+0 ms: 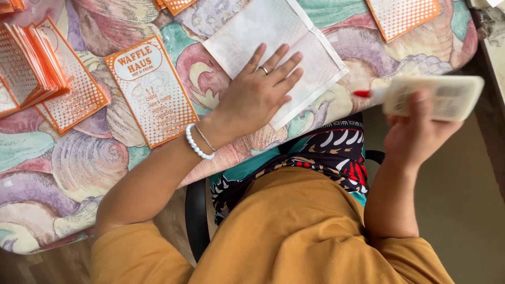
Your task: Applying glue to the edges of paper bags and folding them to complete the assembly.
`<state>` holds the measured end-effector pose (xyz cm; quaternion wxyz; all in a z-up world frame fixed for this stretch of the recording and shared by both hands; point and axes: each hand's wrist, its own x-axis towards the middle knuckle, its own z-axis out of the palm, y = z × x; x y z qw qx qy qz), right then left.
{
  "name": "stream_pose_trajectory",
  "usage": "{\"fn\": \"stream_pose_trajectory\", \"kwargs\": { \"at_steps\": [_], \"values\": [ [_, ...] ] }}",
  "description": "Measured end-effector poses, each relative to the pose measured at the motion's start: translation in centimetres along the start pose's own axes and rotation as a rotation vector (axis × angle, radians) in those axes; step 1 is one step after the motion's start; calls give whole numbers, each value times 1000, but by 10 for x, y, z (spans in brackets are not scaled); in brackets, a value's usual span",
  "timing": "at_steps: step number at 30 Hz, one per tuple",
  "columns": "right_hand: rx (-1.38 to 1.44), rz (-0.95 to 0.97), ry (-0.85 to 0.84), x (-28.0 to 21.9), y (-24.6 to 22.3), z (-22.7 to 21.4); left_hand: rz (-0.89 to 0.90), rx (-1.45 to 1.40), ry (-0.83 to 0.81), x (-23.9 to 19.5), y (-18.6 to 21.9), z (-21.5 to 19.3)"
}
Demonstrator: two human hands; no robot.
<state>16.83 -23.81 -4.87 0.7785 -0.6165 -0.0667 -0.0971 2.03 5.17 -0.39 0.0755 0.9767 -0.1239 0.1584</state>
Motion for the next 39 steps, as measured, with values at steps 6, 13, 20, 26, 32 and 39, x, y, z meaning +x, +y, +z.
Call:
{"fn": "stream_pose_trajectory", "kwargs": {
  "at_steps": [6,13,20,26,32,39],
  "values": [
    [-228,-217,-312,-65,-16,44,51,-146,-195,-15,-13,22],
    [-467,-361,-589,-81,-34,75,82,-148,-204,-17,-17,27],
    [-513,-365,-536,-87,-27,73,101,-165,-227,-17,-20,33],
    [-521,-572,-484,-85,-15,66,108,-154,-182,-19,-20,34],
    [-484,-677,-532,-94,1,57,94,-158,-198,-18,-18,34],
    [-401,-495,-497,-93,-15,70,102,-134,-161,-19,-18,35]
  ]
}}
